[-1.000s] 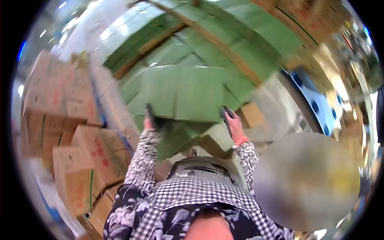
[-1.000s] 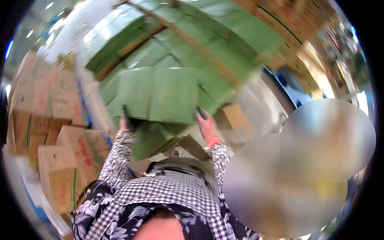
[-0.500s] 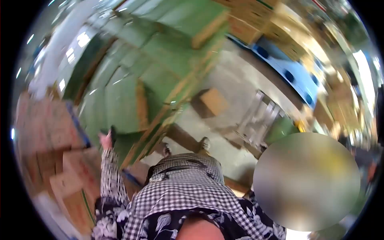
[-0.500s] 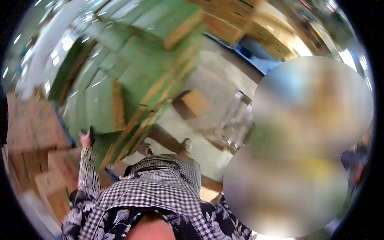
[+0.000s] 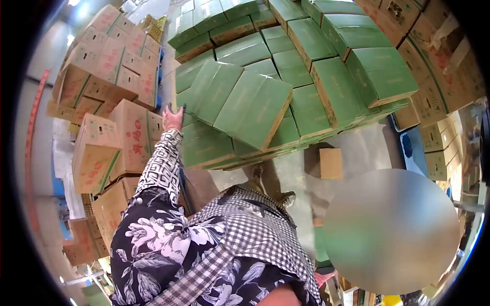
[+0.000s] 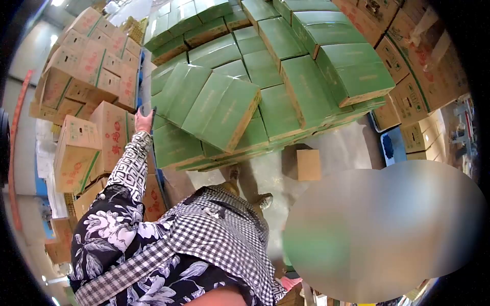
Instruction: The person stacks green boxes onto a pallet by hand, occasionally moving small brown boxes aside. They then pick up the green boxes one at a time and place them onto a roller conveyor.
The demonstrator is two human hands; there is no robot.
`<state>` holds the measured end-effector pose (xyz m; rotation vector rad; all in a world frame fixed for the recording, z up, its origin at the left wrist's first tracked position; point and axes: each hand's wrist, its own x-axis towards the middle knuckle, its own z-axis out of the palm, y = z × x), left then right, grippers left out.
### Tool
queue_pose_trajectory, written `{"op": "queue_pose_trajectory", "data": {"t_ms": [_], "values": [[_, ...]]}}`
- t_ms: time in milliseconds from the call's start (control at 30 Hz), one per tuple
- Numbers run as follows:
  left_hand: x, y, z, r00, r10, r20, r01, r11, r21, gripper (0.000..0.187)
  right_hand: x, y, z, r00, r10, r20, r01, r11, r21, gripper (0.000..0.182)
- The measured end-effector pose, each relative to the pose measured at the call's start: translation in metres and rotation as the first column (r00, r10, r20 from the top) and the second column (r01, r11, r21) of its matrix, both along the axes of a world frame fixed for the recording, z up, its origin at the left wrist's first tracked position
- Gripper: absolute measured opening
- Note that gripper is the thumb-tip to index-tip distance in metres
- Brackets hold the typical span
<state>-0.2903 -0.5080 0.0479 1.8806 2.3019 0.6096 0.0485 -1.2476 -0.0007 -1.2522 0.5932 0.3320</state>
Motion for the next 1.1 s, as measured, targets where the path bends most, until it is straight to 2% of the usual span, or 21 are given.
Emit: {"op": "queue_pose_trajectory", "data": {"t_ms": [33,100,133,167,233,267,367,400,433,500,567,600,667,700,767,800,900,933,1033,1067,1100], "values": [[-0.017,0.012,0.002,0.998,-0.032,0.057,0.033,0.999,-0.013,0.078,-0.003,0.032,0.025,0.998,0.066,-0.015,-0.066,0.997,0.028,0.041],[-0.076,0.059,-0.047,0.883,-0.170,0.438,0.188,0.982,0.003,0.074,0.004,0.097,0.076,0.969,0.247,0.000,-0.247,0.968,0.043,0.042],[-0.086,0.062,-0.044,0.915,-0.195,0.353,0.235,0.969,-0.073,0.069,0.014,0.130,0.100,0.935,0.352,0.038,-0.353,0.935,0.032,0.043],[-0.108,0.092,-0.077,0.867,-0.214,0.450,0.342,0.912,-0.226,0.067,0.025,0.161,0.121,0.886,0.452,0.104,-0.454,0.891,-0.006,0.044],[-0.037,0.050,-0.026,0.705,-0.060,0.707,0.474,0.781,-0.406,0.064,0.047,0.215,0.144,0.760,0.607,0.232,-0.597,0.793,-0.120,0.046],[-0.017,0.048,-0.025,0.680,-0.061,0.730,0.536,0.721,-0.439,0.059,0.059,0.233,0.143,0.724,0.643,0.250,-0.636,0.763,-0.119,0.047],[0.021,0.033,-0.013,0.658,-0.191,0.728,0.620,0.687,-0.380,0.057,0.096,0.254,0.088,0.752,0.638,0.165,-0.650,0.760,0.021,0.053],[0.018,0.045,-0.025,0.667,-0.171,0.726,0.588,0.718,-0.372,0.056,0.103,0.251,0.067,0.708,0.679,0.194,-0.684,0.728,-0.049,0.052],[0.023,0.041,0.000,0.574,-0.099,0.812,0.650,0.659,-0.379,0.057,0.106,0.253,0.056,0.661,0.718,0.218,-0.712,0.692,-0.121,0.051],[0.029,0.029,0.041,0.456,-0.149,0.878,0.686,0.686,-0.240,0.054,0.106,0.258,0.047,0.525,0.797,0.299,-0.767,0.595,-0.240,0.044],[0.031,0.027,0.052,0.451,-0.186,0.873,0.720,0.653,-0.233,0.051,0.121,0.265,0.052,0.413,0.819,0.398,-0.789,0.540,-0.292,0.039],[0.038,0.024,0.056,0.476,-0.205,0.856,0.729,0.637,-0.253,0.051,0.129,0.271,0.060,0.682,0.685,0.256,-0.712,0.702,0.018,0.036],[0.050,-0.007,0.056,0.501,-0.193,0.844,0.722,0.631,-0.284,0.050,0.161,0.262,0.058,0.482,0.828,0.286,-0.768,0.556,-0.318,0.033],[0.047,-0.015,0.045,0.496,-0.030,0.868,0.690,0.620,-0.373,0.053,0.169,0.258,0.058,0.354,0.891,0.285,-0.754,0.452,-0.476,0.033],[0.058,-0.038,0.041,0.503,-0.015,0.864,0.679,0.624,-0.385,0.060,0.180,0.255,0.054,0.087,0.960,0.268,-0.603,0.265,-0.752,0.034],[0.064,-0.054,0.057,0.390,0.107,0.915,0.656,0.665,-0.357,0.067,0.181,0.254,0.051,-0.054,0.969,0.242,-0.477,0.188,-0.859,0.034],[0.056,-0.065,0.062,0.374,-0.046,0.926,0.727,0.635,-0.261,0.070,0.185,0.249,0.054,0.150,0.952,0.266,-0.697,0.292,-0.655,0.033],[0.058,-0.071,0.072,0.356,-0.066,0.932,0.722,0.653,-0.229,0.072,0.190,0.264,0.071,0.369,0.900,0.233,-0.846,0.429,-0.317,0.029],[0.044,-0.075,0.096,0.336,-0.025,0.942,0.654,0.726,-0.214,0.073,0.215,0.296,0.070,0.086,0.947,0.309,-0.731,0.271,-0.626,0.030],[0.038,-0.071,0.101,0.352,-0.027,0.935,0.626,0.750,-0.214,0.073,0.227,0.315,0.075,-0.041,0.920,0.391,-0.672,0.264,-0.692,0.031],[0.038,-0.068,0.105,0.275,-0.056,0.960,0.632,0.763,-0.137,0.072,0.235,0.343,0.093,-0.257,0.885,0.388,-0.463,0.240,-0.853,0.033]]}}
